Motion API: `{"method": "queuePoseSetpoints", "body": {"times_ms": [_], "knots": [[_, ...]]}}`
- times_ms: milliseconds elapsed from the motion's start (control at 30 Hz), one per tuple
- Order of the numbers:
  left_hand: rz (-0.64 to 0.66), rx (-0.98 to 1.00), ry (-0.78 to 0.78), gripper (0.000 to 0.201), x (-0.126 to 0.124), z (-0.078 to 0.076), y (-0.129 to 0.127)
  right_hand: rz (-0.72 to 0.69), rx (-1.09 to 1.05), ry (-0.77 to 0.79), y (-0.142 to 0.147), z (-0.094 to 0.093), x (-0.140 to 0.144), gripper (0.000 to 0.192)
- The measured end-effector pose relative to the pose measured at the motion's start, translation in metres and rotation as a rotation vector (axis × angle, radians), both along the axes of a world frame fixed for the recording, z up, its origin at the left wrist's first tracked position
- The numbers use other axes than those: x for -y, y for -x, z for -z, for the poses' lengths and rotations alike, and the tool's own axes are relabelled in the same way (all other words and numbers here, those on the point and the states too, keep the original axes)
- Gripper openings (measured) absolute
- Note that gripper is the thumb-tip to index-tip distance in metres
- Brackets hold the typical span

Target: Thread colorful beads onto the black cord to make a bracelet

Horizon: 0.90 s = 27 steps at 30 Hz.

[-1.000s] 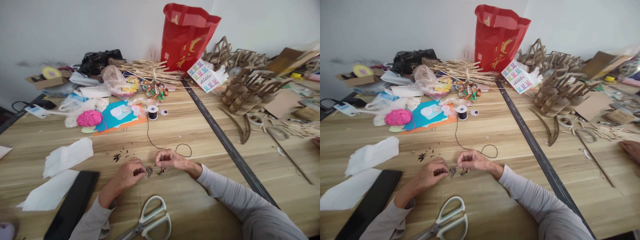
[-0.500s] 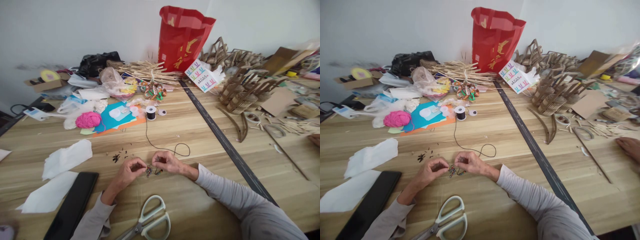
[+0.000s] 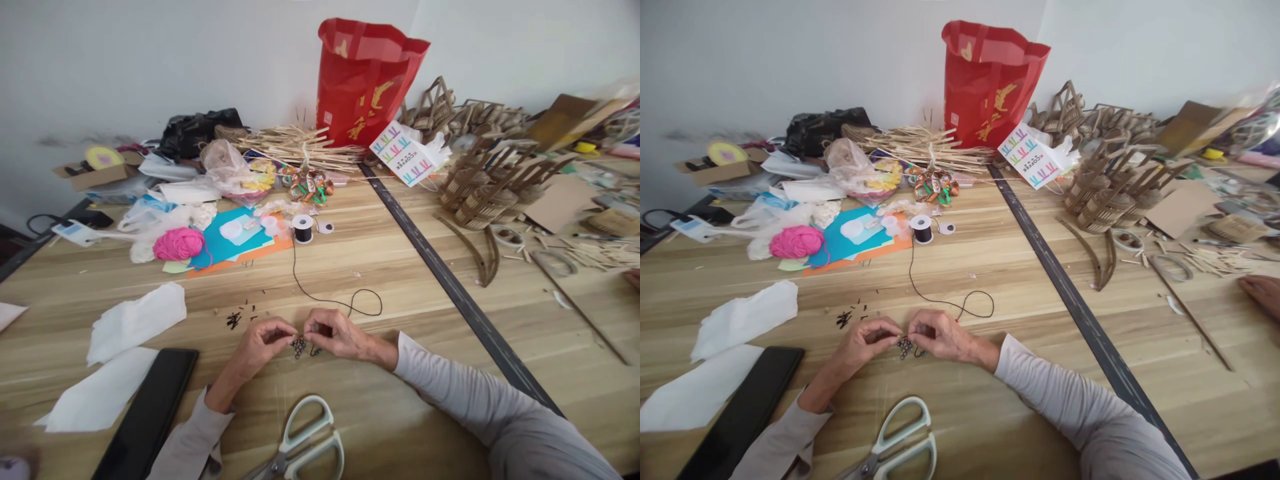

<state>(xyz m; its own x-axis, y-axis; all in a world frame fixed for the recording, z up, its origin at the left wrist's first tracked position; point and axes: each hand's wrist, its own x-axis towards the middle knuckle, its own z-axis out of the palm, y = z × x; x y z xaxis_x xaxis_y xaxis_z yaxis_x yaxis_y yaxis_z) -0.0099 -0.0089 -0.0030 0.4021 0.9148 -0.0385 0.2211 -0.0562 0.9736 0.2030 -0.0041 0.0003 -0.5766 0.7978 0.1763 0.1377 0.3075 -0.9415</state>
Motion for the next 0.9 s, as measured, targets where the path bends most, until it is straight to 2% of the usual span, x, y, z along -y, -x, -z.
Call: {"method": "queuePoseSetpoints", "body": {"times_ms": [233,633,900], "knots": [[0.009,-0.007,-0.004,0.014,-0.0011,-0.0033,-0.0018,-0.005,0.029,-0.059,-0.0004,-0.0013,0.0007,0.012],[0.018,0.034,-0.002,0.012,-0.0002,-0.0006,-0.0023,-0.001,0.045,-0.088,0.0011,-0.0044,0.0008,0.016],[0.025,0.017,-0.004,0.01,-0.0001,-0.002,-0.0022,-0.007,0.072,-0.09,0.0017,-0.0051,0.0009,0.011]]}}
